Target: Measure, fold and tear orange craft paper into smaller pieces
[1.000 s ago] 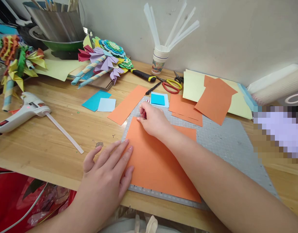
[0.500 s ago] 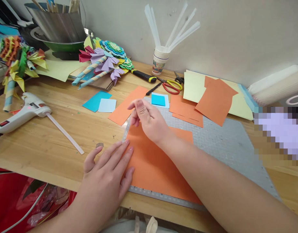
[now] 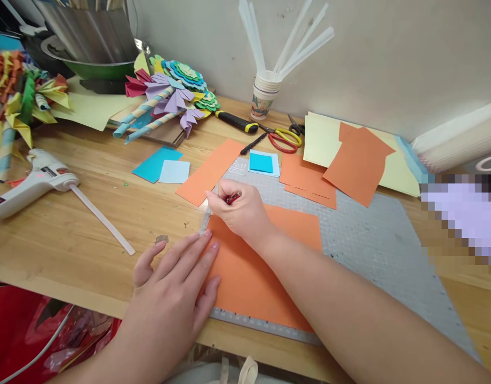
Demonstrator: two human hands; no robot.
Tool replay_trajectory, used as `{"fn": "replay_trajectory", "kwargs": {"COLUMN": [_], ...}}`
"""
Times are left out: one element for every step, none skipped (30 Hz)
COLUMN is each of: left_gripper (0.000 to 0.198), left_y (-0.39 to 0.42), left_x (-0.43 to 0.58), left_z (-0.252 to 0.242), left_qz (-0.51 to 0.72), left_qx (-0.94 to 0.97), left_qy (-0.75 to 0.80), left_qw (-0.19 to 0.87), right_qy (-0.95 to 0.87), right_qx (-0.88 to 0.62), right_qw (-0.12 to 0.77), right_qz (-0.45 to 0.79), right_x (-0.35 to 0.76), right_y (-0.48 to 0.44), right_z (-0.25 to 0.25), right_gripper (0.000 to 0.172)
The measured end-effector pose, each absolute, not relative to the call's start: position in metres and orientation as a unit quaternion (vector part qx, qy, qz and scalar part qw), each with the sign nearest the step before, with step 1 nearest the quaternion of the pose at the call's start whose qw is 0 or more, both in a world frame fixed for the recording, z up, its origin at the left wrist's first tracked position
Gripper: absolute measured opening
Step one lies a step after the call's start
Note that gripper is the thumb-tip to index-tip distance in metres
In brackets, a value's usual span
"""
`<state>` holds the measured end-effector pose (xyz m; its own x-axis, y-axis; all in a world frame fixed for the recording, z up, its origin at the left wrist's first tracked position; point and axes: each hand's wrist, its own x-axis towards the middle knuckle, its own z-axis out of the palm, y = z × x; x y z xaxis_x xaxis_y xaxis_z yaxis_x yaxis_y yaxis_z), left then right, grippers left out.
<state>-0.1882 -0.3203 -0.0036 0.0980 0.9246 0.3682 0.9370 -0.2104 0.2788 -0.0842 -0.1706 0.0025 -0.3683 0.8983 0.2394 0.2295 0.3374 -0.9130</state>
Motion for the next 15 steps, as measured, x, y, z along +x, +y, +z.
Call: {"fn": "replay_trajectory", "kwargs": {"left_gripper": [0.036,0.037,0.037,0.037,0.037,0.037,0.037,0.037,0.037,0.037,0.037,0.037,0.037,0.037,0.037], "left_y": [-0.3206,-0.3207,-0.3208,-0.3207,-0.3205,-0.3202,-0.3199,-0.3196,-0.3194,-0.3193,-0.3192,-0.3191,-0.3191,-0.3191,-0.3192], "left_x": [-0.1886,-0.1889,-0.1892,-0.1895,-0.1898,-0.1900,-0.1901,-0.1901,-0.1900,-0.1899,-0.1898,-0.1896,-0.1895,-0.1894,-0.1894], "left_z": [-0.0039,-0.0042,-0.0043,-0.0044,-0.0044,-0.0042,-0.0041,-0.0039,-0.0038,-0.0037,-0.0037,-0.0038,-0.0040,-0.0042,-0.0044], "left_qz": [-0.236,-0.233,-0.231,-0.228,-0.227,-0.226,-0.225,-0.226,-0.227,-0.228,-0.231,-0.234,-0.235,-0.235,-0.236], "left_qx": [-0.741,-0.742,-0.744,-0.744,-0.746,-0.747,-0.747,-0.747,-0.747,-0.747,-0.746,-0.746,-0.745,-0.745,-0.745], "left_qy": [-0.628,-0.628,-0.628,-0.627,-0.626,-0.626,-0.625,-0.625,-0.625,-0.624,-0.624,-0.624,-0.624,-0.624,-0.624], "left_qw": [0.012,0.010,0.010,0.009,0.010,0.009,0.009,0.009,0.009,0.009,0.010,0.011,0.013,0.013,0.013], "right_qy": [-0.716,-0.720,-0.724,-0.728,-0.731,-0.733,-0.735,-0.736,-0.735,-0.733,-0.732,-0.732,-0.734,-0.736,-0.738], "right_qx": [-0.397,-0.396,-0.393,-0.390,-0.386,-0.383,-0.380,-0.378,-0.378,-0.377,-0.377,-0.378,-0.378,-0.378,-0.378], "right_qw": [0.401,0.401,0.400,0.399,0.399,0.399,0.398,0.397,0.398,0.400,0.403,0.404,0.405,0.404,0.402], "right_qz": [0.410,0.405,0.401,0.398,0.396,0.395,0.396,0.397,0.399,0.400,0.399,0.397,0.393,0.390,0.388], "right_x": [-0.0843,-0.0844,-0.0845,-0.0846,-0.0847,-0.0849,-0.0851,-0.0852,-0.0854,-0.0854,-0.0855,-0.0855,-0.0855,-0.0855,-0.0856], "right_y": [-0.1711,-0.1716,-0.1721,-0.1725,-0.1729,-0.1732,-0.1734,-0.1736,-0.1736,-0.1735,-0.1734,-0.1734,-0.1733,-0.1735,-0.1737], "right_z": [0.0016,0.0009,0.0004,0.0001,-0.0001,-0.0001,-0.0001,0.0000,0.0001,0.0001,0.0002,0.0003,0.0004,0.0006,0.0008], "right_gripper": [0.041,0.040,0.040,0.040,0.040,0.040,0.040,0.040,0.039,0.039,0.039,0.039,0.039,0.039,0.039]}}
